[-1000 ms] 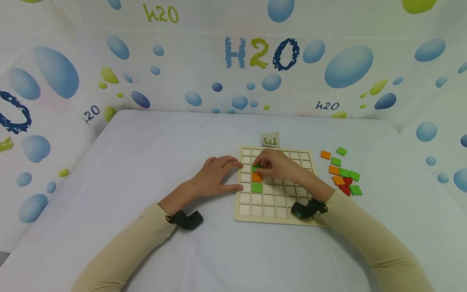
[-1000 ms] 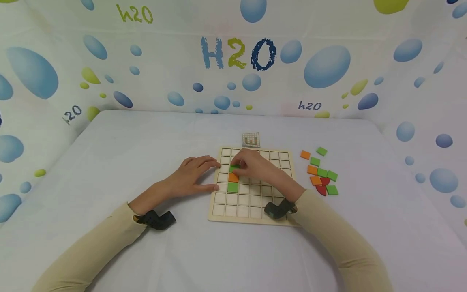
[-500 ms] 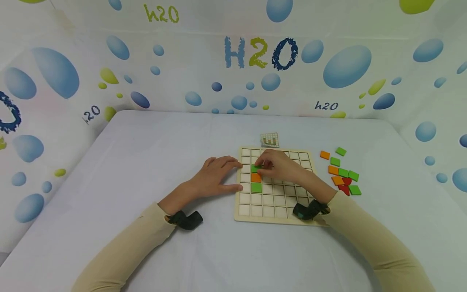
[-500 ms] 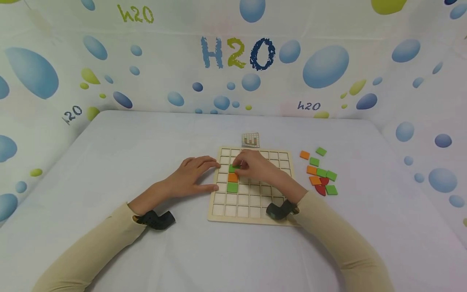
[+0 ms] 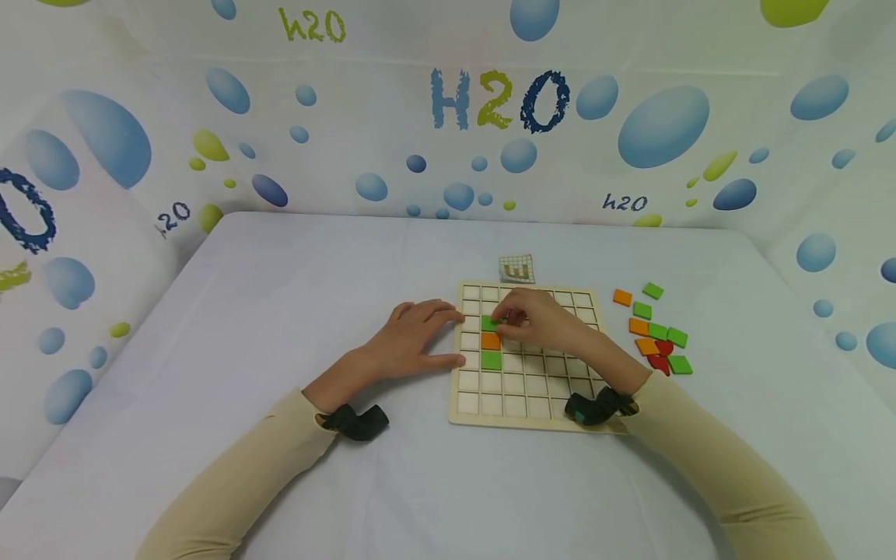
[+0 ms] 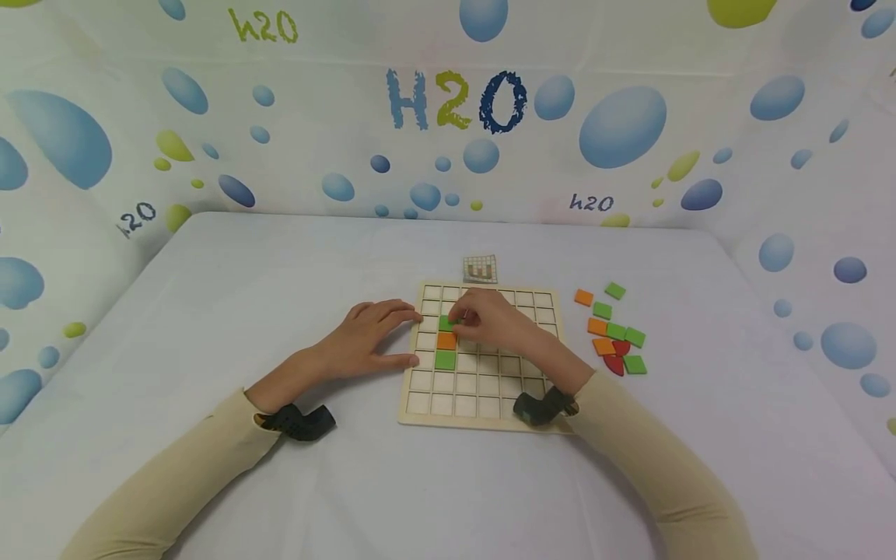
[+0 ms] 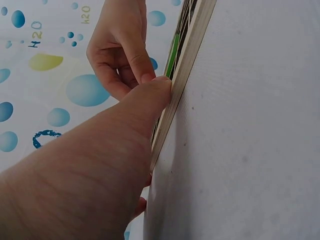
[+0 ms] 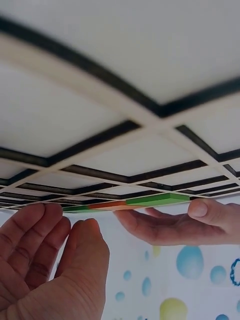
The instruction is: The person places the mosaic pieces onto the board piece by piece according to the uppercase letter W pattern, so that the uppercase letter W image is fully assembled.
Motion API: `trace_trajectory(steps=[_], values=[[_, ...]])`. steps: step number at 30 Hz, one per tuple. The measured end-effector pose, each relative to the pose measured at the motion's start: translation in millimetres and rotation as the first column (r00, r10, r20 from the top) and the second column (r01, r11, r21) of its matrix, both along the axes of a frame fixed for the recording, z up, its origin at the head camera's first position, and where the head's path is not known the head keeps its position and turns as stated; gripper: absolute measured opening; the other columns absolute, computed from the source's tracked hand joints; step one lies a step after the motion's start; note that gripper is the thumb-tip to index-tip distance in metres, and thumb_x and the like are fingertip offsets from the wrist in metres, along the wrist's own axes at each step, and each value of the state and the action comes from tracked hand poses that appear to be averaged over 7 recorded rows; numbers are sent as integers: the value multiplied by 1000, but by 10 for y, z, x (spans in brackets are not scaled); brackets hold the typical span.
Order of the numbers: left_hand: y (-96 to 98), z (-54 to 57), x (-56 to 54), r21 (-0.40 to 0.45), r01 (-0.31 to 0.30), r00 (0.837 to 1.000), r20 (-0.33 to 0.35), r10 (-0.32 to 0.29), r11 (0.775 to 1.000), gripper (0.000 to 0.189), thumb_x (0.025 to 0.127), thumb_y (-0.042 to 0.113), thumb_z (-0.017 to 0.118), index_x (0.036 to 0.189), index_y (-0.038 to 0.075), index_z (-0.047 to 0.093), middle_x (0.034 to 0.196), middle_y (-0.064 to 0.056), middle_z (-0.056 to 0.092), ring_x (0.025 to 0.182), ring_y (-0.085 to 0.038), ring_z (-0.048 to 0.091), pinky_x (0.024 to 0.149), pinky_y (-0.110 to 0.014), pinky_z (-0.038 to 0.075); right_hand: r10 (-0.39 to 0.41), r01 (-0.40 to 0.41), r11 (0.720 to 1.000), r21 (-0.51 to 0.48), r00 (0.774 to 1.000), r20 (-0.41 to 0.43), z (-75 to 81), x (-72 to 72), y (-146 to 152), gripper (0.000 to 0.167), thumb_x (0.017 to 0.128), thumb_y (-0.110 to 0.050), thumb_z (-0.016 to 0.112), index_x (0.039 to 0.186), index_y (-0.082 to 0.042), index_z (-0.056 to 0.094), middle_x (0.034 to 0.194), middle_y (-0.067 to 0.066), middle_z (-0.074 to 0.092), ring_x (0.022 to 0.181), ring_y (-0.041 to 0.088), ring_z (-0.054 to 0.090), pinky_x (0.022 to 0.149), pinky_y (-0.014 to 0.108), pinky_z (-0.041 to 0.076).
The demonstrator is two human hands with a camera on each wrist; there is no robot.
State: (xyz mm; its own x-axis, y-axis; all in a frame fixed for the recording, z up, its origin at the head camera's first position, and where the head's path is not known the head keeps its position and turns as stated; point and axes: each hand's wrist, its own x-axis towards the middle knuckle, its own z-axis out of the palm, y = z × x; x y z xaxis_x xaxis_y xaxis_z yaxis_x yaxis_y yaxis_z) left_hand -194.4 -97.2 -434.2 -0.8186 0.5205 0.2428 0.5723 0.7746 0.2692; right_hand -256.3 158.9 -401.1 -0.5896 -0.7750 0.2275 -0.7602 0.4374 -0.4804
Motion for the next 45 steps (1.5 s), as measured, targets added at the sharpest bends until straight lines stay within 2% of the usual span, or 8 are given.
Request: trace_trajectory(steps=[10, 20, 28, 36, 45], values=[[18, 49, 0, -21, -22, 999, 39, 22, 1000, 63, 90, 53, 63, 142, 19, 47, 147, -6, 41, 139, -23, 34, 111, -55, 20, -9, 9, 1000, -5, 1000, -1, 19, -2, 83, 14, 91, -6, 66, 103, 1, 70, 91, 7, 64, 80, 19, 63, 75, 34, 55], [18, 40, -20, -4, -23, 999, 46, 23, 1000, 64, 90, 53, 63, 141, 19, 48, 147, -6, 41, 139, -23, 34, 111, -55, 21, -36, 36, 999, 0, 999, -38, 38, 37, 199, 14, 88, -4, 69, 102, -1, 71, 93, 8, 64, 80, 19, 63, 72, 33, 54], [33, 63, -28, -5, -24, 999, 48, 25, 1000, 63, 90, 52, 64, 141, 19, 48, 147, -6, 41, 140, -23, 34, 112, -54, 20, -28, 28, 999, -32, 1000, -11, 34, 51, 313, 14, 88, -5, 71, 102, 0, 70, 92, 6, 63, 78, 16, 64, 73, 32, 55], [32, 100, -29, 2, -21, 998, 59, 20, 1000, 63, 90, 52, 64, 141, 18, 48, 147, -6, 40, 140, -23, 34, 112, -55, 19, -56, 56, 998, -32, 998, -15, 54, 34, 438, 14, 90, -6, 69, 103, -2, 69, 95, 5, 64, 80, 15, 62, 75, 34, 55], [43, 107, -52, 4, -17, 998, 57, 17, 1000, 63, 90, 51, 64, 141, 18, 48, 147, -6, 41, 139, -23, 34, 111, -56, 20, -61, 58, 995, -78, 998, -33, 98, 7, 578, 14, 88, -1, 70, 102, 0, 69, 92, 7, 65, 78, 18, 64, 74, 35, 56]])
